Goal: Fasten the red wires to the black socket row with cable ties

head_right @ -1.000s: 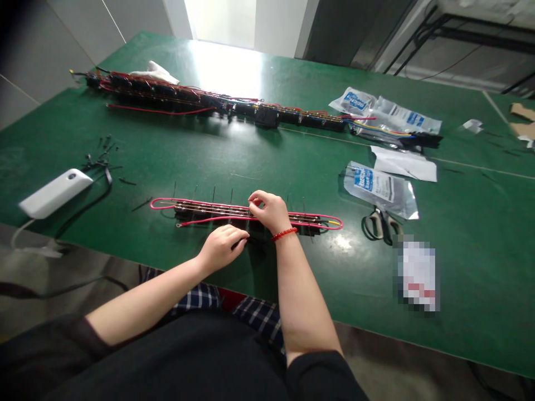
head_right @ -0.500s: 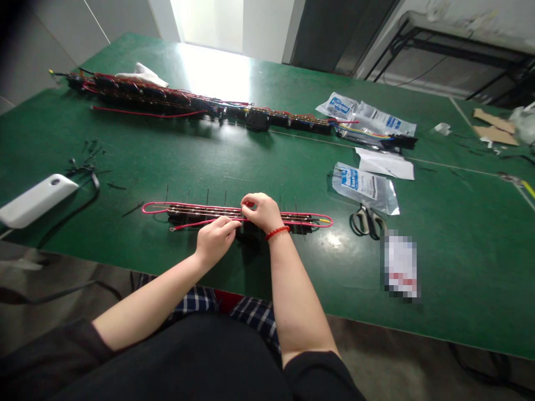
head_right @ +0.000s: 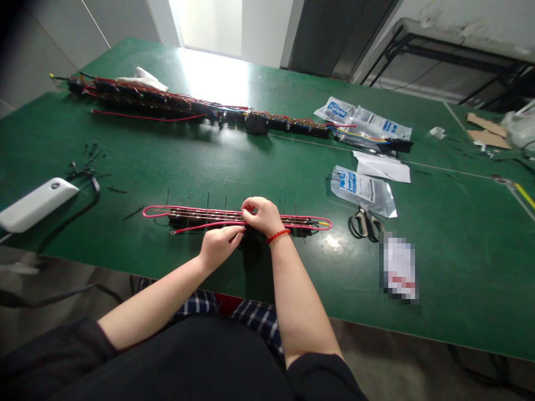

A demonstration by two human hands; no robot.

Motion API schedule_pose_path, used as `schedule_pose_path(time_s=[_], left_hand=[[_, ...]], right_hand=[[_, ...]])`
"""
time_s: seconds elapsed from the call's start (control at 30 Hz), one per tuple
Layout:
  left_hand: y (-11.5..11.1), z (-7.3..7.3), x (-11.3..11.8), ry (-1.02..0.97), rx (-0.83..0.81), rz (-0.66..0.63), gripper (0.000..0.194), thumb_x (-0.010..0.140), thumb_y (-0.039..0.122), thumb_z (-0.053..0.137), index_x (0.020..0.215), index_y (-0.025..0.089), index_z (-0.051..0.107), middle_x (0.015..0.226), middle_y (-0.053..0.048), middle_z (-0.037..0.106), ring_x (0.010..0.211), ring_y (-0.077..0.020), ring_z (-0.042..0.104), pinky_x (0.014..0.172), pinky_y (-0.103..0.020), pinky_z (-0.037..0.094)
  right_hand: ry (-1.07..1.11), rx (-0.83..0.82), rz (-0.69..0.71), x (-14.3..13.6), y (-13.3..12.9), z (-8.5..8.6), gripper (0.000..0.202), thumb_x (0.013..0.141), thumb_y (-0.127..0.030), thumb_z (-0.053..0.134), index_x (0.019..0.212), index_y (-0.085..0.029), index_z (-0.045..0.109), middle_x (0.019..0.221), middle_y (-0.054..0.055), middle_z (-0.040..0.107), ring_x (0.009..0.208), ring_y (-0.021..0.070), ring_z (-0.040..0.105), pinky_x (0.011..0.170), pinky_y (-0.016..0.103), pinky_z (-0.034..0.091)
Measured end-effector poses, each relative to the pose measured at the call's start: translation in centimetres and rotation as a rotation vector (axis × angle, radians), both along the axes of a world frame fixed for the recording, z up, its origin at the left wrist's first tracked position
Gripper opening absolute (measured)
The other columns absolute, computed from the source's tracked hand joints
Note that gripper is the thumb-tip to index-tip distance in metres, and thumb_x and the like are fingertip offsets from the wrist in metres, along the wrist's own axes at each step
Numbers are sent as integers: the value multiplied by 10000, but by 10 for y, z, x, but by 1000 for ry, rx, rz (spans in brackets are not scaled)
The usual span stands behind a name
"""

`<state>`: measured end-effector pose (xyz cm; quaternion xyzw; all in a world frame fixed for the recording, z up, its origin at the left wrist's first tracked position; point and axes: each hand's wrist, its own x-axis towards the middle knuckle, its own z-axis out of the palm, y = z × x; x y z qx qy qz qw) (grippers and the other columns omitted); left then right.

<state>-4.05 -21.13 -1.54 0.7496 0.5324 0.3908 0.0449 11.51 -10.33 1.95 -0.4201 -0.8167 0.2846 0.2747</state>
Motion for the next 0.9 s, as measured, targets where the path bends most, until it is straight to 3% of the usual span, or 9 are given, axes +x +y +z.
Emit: schedule_pose_path(time_s=[0.37, 0.6, 0.9], left_hand=[[2, 2, 6, -127, -108, 127, 151, 904, 208, 653, 1012, 240, 754, 952, 0, 805, 707, -143, 735, 671, -255, 582], [8, 0, 12, -456, -346, -19, 149, 925, 184, 615, 1013, 211, 733, 932, -4, 796, 616, -117, 731, 623, -231, 611], [10, -3, 10, -528, -375, -51, 122, 927, 211, 614, 970, 197, 728, 894, -13, 789, 624, -127, 731, 617, -238, 612]], right_hand=[[7, -9, -4, 0, -1, 1, 96, 766, -176, 588, 761, -218, 675, 776, 5, 692, 733, 153, 617, 697, 265, 463], [-8, -4, -9, 0, -1, 2, 87, 768, -186, 585, 758, -218, 665, 771, 8, 690, 723, 154, 612, 688, 267, 459], [-34, 65, -4, 0, -5, 2, 77, 772, -171, 586, 765, -222, 642, 787, 20, 684, 753, 176, 616, 725, 290, 469]])
